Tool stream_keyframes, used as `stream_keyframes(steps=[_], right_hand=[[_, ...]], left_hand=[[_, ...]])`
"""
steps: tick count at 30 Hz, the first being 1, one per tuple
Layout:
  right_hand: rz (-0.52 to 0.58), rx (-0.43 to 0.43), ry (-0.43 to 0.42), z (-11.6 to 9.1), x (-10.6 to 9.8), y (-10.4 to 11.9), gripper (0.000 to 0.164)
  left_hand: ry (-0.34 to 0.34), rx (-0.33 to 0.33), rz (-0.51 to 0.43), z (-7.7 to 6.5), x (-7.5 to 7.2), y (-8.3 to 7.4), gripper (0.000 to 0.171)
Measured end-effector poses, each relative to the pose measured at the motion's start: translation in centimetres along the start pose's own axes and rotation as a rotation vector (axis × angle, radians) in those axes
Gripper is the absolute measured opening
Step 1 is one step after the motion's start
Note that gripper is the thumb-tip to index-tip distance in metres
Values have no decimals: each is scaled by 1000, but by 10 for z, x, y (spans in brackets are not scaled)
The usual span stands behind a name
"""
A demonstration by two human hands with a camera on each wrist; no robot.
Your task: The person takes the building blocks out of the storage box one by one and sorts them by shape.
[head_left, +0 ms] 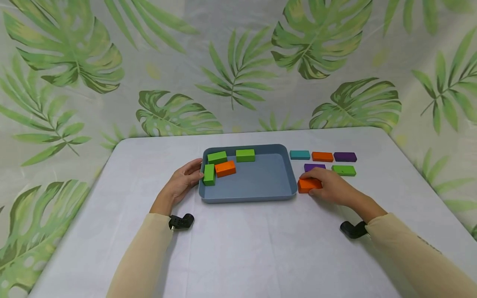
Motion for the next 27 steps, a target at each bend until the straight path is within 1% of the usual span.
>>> stream_keyframes(steps=[4,9,15,19,27], right_hand=[[-8,-5,-2,3,-1,0,41],[-8,11,1,6,-1,0,42],[-2,13,1,10,0,-2,43],[8,32,8,11,1,-5,43],[8,34,7,12,2,-5,42]], left_hand=[[0,2,-13,-1,1,0,69],[0,6,-22,-2,1,-1,69],[7,4,-23,-2,1,-1,70],[10,7,-24,-1,1,-1,69],[17,17,-20,-1,1,-1,69]])
Point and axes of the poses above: each hand's wrist, its own z-axis towards the middle knuckle, its own x-axis out of the palm, y = z × x, the point moved 10 cm from there along z, towards the middle knuckle, and after that the axes turned 10 degrees about z, right-handed, at the moved point
